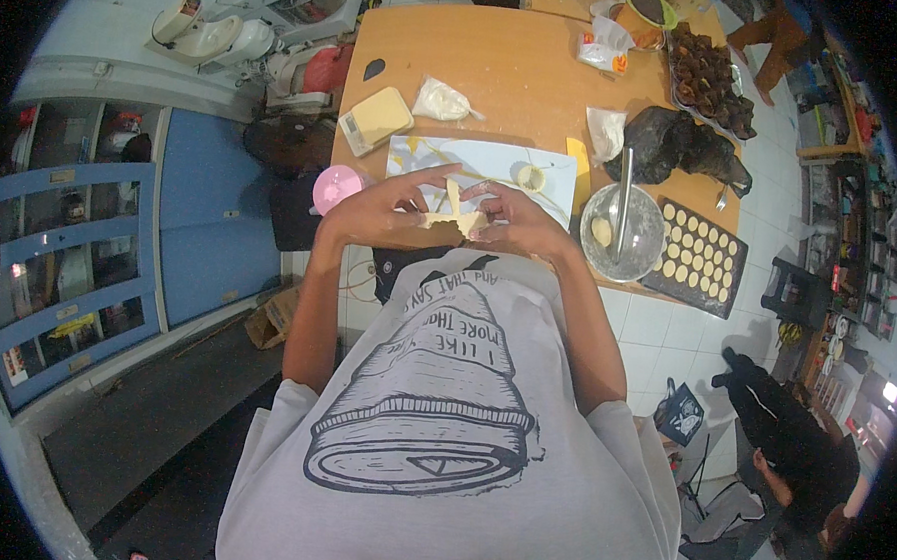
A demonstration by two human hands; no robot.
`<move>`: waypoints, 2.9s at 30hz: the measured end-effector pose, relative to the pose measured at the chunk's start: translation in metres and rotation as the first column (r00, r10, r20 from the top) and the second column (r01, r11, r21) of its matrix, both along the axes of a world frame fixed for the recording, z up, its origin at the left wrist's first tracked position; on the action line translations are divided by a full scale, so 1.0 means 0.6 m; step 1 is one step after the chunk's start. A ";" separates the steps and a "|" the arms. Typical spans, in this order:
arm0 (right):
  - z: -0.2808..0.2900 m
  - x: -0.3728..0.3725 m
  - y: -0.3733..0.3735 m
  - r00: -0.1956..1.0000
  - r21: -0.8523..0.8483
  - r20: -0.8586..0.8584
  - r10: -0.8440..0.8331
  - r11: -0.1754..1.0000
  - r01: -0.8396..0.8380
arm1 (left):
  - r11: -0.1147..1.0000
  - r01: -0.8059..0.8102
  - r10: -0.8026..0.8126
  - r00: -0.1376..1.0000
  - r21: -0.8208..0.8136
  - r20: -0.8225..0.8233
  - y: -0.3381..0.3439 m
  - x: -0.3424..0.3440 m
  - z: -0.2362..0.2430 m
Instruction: The person prepares pastries by scooping filling from a bowl, placing it onto a dough circle, and folding the dough over the filling by hand before placing the finished item onto a baking tray.
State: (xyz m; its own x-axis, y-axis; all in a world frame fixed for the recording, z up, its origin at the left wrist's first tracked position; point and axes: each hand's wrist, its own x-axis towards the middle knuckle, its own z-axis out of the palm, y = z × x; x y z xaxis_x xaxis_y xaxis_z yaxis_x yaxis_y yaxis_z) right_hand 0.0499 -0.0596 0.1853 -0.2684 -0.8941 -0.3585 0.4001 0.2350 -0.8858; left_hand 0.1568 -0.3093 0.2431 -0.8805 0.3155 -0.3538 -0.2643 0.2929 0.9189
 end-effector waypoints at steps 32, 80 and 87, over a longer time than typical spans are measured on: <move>-0.038 -0.005 0.032 0.908 0.160 -0.092 -0.409 0.894 0.419 | 0.713 -0.550 0.390 0.826 -0.434 -0.406 -0.016 0.034 -0.303; -0.040 0.292 0.239 0.644 0.212 0.178 -0.744 0.668 0.714 | 0.767 -0.484 0.430 0.875 0.421 0.222 0.340 0.190 -0.182; -0.069 0.259 0.406 0.442 0.218 0.212 -0.872 0.483 0.848 | 0.847 -0.424 0.385 0.905 0.320 0.180 0.438 0.126 -0.208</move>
